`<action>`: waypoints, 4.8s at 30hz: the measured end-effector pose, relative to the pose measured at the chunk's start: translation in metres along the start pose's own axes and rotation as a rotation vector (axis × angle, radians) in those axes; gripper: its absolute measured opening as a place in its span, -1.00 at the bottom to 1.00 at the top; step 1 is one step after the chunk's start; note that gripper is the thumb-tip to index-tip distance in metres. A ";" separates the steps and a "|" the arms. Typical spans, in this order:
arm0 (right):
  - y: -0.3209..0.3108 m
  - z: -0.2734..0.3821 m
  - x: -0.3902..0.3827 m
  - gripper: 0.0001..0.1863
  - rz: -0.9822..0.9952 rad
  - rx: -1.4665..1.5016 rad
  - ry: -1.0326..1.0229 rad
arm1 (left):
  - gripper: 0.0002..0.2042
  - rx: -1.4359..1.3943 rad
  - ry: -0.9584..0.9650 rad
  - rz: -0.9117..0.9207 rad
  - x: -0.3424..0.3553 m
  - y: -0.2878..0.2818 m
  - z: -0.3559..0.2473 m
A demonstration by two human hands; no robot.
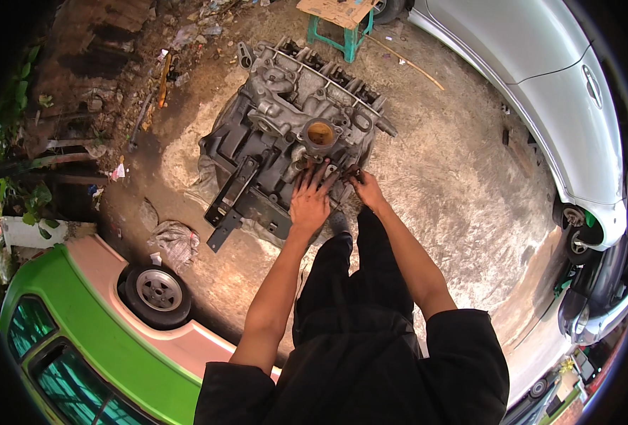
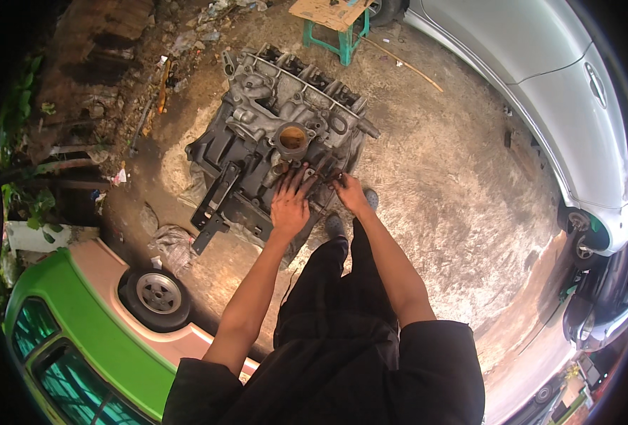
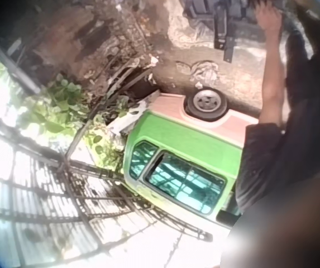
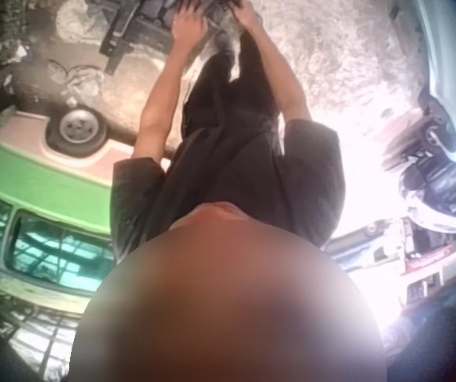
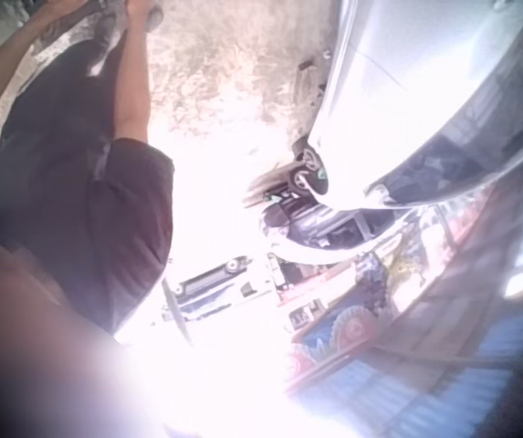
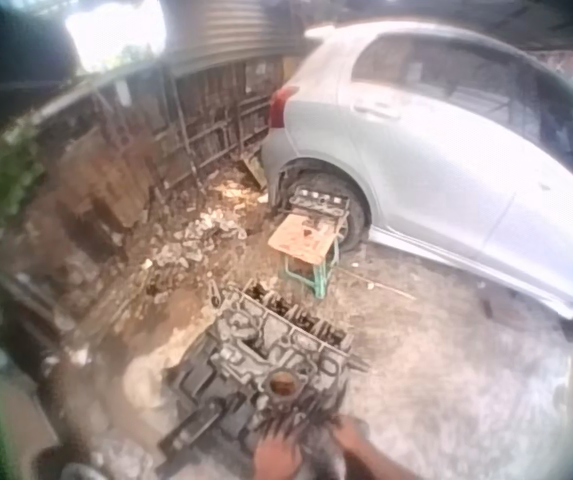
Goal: The person uses a wrench to tighten bolts on a car engine block resting on the ground. They repeatedly reposition the wrench and apply torque to fasteners on the engine's side.
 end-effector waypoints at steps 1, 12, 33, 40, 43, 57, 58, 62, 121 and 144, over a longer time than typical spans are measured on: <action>0.000 0.002 0.001 -0.77 0.013 -0.068 -0.022 | -0.37 0.007 0.002 -0.001 0.000 0.000 -0.001; 0.009 -0.034 0.007 -0.78 -0.033 0.406 -0.011 | -0.31 0.039 -0.016 0.039 0.001 0.006 0.002; -0.005 0.017 -0.007 -0.71 -0.133 -0.104 0.007 | -0.33 0.028 -0.001 0.015 0.000 0.003 0.001; 0.000 0.010 -0.008 -0.73 -0.144 -0.035 -0.039 | -0.35 0.016 -0.019 0.026 0.001 0.007 0.005; 0.002 0.005 -0.009 -0.72 -0.152 0.005 -0.027 | -0.35 0.030 -0.033 0.043 0.000 0.009 0.005; 0.019 -0.009 0.000 -0.36 0.082 0.760 0.340 | -0.37 0.002 -0.037 0.043 -0.001 0.008 0.006; 0.015 -0.011 0.002 -0.46 0.035 0.805 0.355 | -0.37 0.007 -0.045 0.055 -0.001 0.009 0.007; 0.022 -0.015 0.013 -0.68 0.128 0.840 0.501 | -0.35 0.011 -0.059 0.073 -0.001 0.011 0.008; 0.047 -0.073 0.042 -0.79 0.438 1.109 0.935 | -0.57 -0.180 -0.063 -0.227 -0.042 -0.013 0.020; 0.076 -0.061 0.031 -0.86 0.436 1.872 0.988 | -0.24 -0.309 -1.221 -0.402 -0.102 0.027 0.125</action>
Point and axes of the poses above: each hand's wrist, its own x-axis towards the middle knuckle, its own y-axis out of the palm, z = x × y, the point moved 10 cm from there along x, towards the middle knuckle, and after that the axes turned 13 degrees about z, right-handed, at the moved point
